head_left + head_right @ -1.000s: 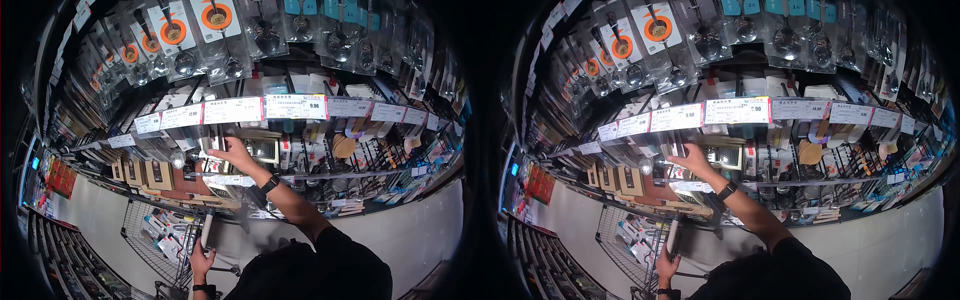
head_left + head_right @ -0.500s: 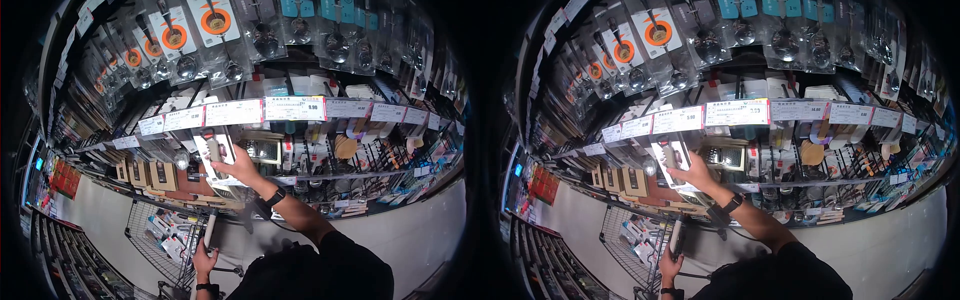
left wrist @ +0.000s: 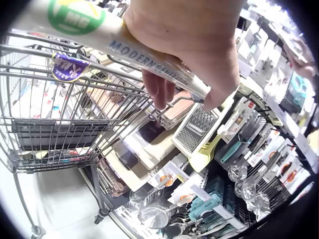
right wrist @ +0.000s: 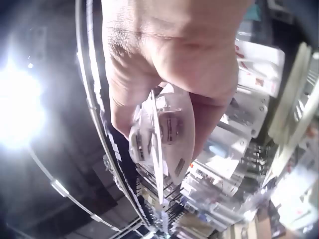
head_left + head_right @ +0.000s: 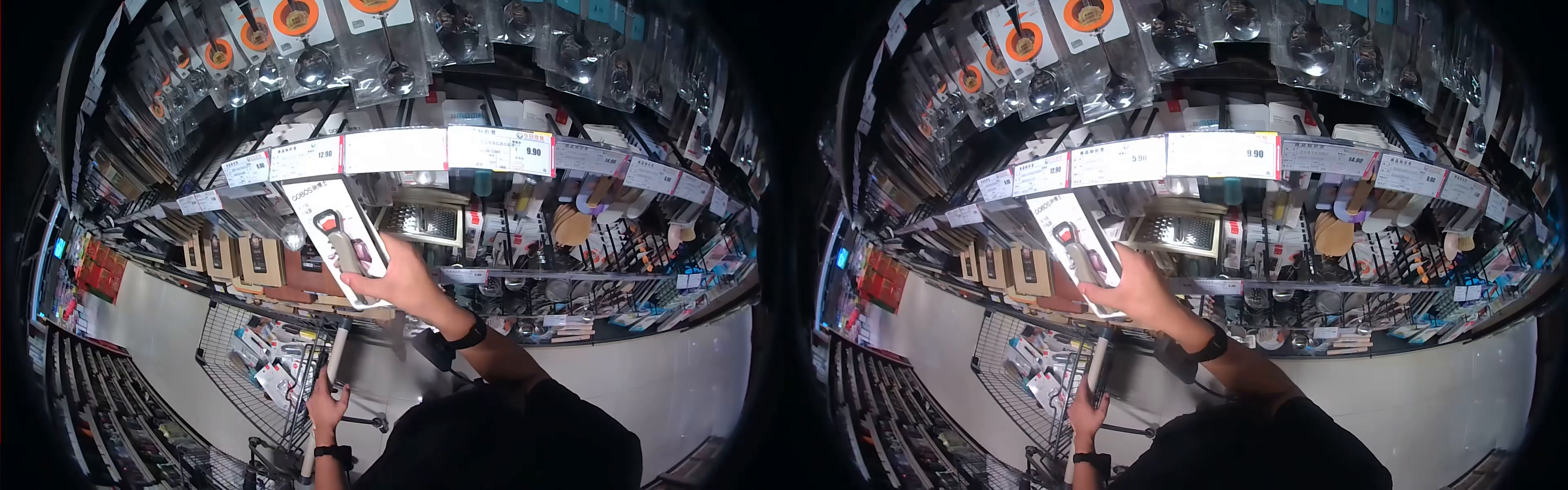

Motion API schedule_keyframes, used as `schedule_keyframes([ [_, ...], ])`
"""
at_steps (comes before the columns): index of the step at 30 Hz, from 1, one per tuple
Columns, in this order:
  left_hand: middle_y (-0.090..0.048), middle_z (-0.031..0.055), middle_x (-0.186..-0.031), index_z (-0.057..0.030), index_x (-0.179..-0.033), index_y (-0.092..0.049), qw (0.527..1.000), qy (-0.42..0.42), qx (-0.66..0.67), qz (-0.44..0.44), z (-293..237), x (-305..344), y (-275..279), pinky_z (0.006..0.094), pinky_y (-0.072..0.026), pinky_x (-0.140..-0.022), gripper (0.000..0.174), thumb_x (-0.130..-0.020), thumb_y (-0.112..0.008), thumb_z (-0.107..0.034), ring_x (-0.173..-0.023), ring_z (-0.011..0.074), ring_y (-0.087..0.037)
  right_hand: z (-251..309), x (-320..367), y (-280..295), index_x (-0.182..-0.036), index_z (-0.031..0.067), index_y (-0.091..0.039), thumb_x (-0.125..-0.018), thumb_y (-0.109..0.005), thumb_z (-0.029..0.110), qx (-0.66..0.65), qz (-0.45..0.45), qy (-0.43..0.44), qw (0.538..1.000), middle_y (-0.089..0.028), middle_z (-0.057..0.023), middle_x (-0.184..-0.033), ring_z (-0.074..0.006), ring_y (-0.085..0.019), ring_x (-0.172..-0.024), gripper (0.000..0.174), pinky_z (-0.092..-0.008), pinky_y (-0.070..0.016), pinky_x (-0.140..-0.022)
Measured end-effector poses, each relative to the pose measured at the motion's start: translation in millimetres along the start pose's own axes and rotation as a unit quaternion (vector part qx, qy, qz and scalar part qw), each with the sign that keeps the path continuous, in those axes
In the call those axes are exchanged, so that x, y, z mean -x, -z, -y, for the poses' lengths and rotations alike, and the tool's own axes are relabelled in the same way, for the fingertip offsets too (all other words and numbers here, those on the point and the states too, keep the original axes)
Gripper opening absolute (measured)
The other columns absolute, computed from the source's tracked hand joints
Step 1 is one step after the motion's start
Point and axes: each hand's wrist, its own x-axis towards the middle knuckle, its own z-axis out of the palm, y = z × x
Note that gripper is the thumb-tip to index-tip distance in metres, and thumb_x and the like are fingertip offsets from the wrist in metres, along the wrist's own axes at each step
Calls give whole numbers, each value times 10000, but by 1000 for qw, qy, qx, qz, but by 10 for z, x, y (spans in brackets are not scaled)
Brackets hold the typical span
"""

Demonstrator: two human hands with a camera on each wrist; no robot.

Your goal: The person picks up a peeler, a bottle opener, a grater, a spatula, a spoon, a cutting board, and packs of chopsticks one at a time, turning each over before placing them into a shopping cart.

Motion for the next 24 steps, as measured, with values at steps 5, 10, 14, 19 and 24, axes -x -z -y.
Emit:
schedule_keyframes([
  [5,-649,182,-1036,-95,-1402,-446,1000,-6,21,-15,92,-7,-78,386,-521,-804,696,-800,-731,-299,-939,330,-653,-224,515,133,-1342,-8,-463,-832,-761,182,-171,112,-104,973,-621,-98,-1198,-136,-570,-1096,620,-299,-449,-949],
  [10,-513,193,-1332,-30,-1383,-453,989,-95,115,-16,-170,-10,82,395,-447,-983,602,-867,-676,-243,-1175,348,-555,-658,1275,383,-1387,-7,-429,-818,-760,222,-67,204,-180,960,-577,-119,-1246,-164,-548,-1158,696,-315,-418,-995],
  [14,-433,169,-1448,35,-1436,-374,814,-50,535,220,-1035,72,371,386,-349,-1096,535,-1023,-477,-289,-1318,258,-453,-450,1661,426,-1393,-34,-406,-849,-698,172,-191,157,-241,938,-570,-116,-1244,-181,-564,-1128,651,-321,-422,-986],
  [19,-549,138,-1314,30,-1367,-460,764,-20,586,268,-1698,3,80,363,-411,-1029,450,-1046,-450,-286,-1185,202,-545,-439,1832,391,-1429,1,-370,-848,-691,153,-216,70,-239,944,-546,-129,-1275,-174,-520,-1173,682,-338,-424,-993],
  [24,-655,76,-1102,31,-1215,-564,694,64,666,265,-2092,-32,67,277,-500,-850,299,-1017,-537,-191,-943,122,-626,-584,2095,530,-1437,-15,-342,-840,-705,133,7,-34,-175,984,-553,-155,-1258,-213,-555,-1149,714,-356,-446,-983],
])
